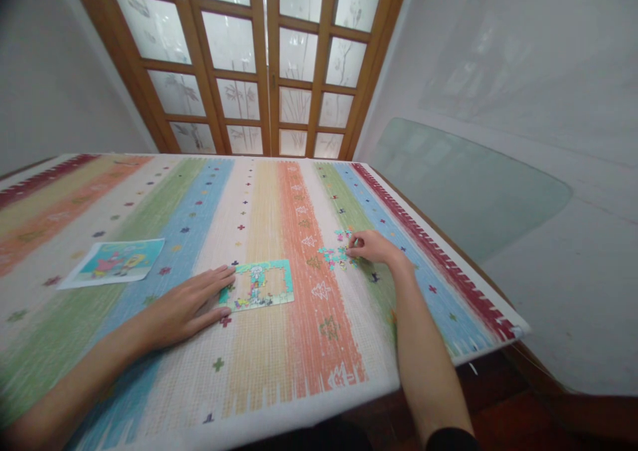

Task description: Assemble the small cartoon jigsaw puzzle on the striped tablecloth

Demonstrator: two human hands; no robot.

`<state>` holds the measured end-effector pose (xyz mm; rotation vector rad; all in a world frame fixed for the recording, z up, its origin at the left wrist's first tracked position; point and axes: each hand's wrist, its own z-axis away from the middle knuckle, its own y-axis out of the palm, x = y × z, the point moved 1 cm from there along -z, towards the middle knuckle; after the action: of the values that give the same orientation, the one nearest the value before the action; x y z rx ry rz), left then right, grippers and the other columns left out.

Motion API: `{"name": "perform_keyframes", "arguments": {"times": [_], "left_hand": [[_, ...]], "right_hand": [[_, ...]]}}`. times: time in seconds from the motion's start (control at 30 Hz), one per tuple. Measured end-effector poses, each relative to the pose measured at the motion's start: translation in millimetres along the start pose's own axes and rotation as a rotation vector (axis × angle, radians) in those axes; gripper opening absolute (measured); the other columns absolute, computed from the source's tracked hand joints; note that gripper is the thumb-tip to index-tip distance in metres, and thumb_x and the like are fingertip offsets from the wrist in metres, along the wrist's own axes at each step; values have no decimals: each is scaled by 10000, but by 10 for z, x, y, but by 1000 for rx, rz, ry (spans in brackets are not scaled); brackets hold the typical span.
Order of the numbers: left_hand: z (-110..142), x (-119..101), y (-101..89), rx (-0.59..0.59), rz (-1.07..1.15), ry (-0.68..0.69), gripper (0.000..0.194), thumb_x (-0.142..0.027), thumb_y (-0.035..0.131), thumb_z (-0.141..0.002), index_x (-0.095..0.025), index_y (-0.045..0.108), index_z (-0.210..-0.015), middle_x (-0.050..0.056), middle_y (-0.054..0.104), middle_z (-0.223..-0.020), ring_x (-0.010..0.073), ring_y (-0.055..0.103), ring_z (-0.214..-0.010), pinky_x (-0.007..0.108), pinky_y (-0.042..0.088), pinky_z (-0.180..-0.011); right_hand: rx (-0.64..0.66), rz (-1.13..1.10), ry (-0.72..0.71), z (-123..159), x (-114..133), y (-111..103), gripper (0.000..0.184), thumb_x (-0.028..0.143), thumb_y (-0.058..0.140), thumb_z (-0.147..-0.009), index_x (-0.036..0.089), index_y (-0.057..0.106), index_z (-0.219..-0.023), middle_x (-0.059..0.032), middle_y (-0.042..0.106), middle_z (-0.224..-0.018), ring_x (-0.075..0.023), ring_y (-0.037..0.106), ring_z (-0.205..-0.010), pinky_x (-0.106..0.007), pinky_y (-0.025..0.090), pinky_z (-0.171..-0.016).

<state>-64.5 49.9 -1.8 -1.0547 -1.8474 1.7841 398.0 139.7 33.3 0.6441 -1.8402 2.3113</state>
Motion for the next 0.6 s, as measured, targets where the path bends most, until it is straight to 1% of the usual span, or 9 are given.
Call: {"name": "perform_keyframes", "arguments": {"times": [0.1, 0.2, 0.3, 0.4, 0.5, 0.6], "left_hand": [[3, 11, 13, 2, -7, -4, 556, -519, 466, -1034, -205, 457, -1494, 107, 415, -1591, 295, 434, -1441, 473, 365, -1198], [7, 18, 18, -1, -9, 2, 557, -529, 461, -1035, -212, 458, -1493, 103, 415, -1592, 291, 444, -1435, 469, 371, -1195], [8, 15, 15, 0, -6, 6, 554, -532, 452, -1039, -216, 456, -1493, 97, 421, -1589, 288, 437, -1440, 465, 372, -1194], [4, 6, 13, 11, -11, 1, 559, -536, 440, -1042, -202, 458, -1489, 104, 426, -1586, 287, 435, -1441, 462, 372, -1194], [-1, 1, 14, 13, -20, -8, 571, -546, 429, -1042, -187, 461, -1485, 115, 426, -1585, 293, 429, -1444, 469, 364, -1198], [-2, 4, 18, 19, -29, -8, 572, -549, 420, -1045, -190, 451, -1488, 116, 422, -1587, 288, 424, -1448, 472, 357, -1202]], "right_hand": [[24, -35, -43, -20, 103, 42, 284, 468, 707, -779, 188, 664, -769, -6, 633, -653, -159, 556, -630, -267, 394, -607], [21, -44, -53, -32, 154, 61, 253, 429, 714, -768, 191, 635, -740, 4, 601, -621, -154, 537, -613, -264, 385, -598], [4, -40, -52, -29, 178, 62, 232, 410, 702, -775, 195, 626, -738, 4, 598, -620, -153, 532, -605, -266, 384, -603], [1, -39, -66, -33, 216, 78, 253, 435, 687, -799, 194, 630, -745, -6, 614, -634, -155, 535, -613, -264, 381, -602], [33, -50, -92, -52, 259, 117, 274, 457, 696, -799, 192, 640, -758, -7, 618, -642, -154, 536, -615, -260, 370, -587], [58, -50, -101, -70, 278, 146, 256, 439, 706, -789, 192, 641, -770, -1, 611, -642, -152, 531, -609, -257, 360, -579]]}}
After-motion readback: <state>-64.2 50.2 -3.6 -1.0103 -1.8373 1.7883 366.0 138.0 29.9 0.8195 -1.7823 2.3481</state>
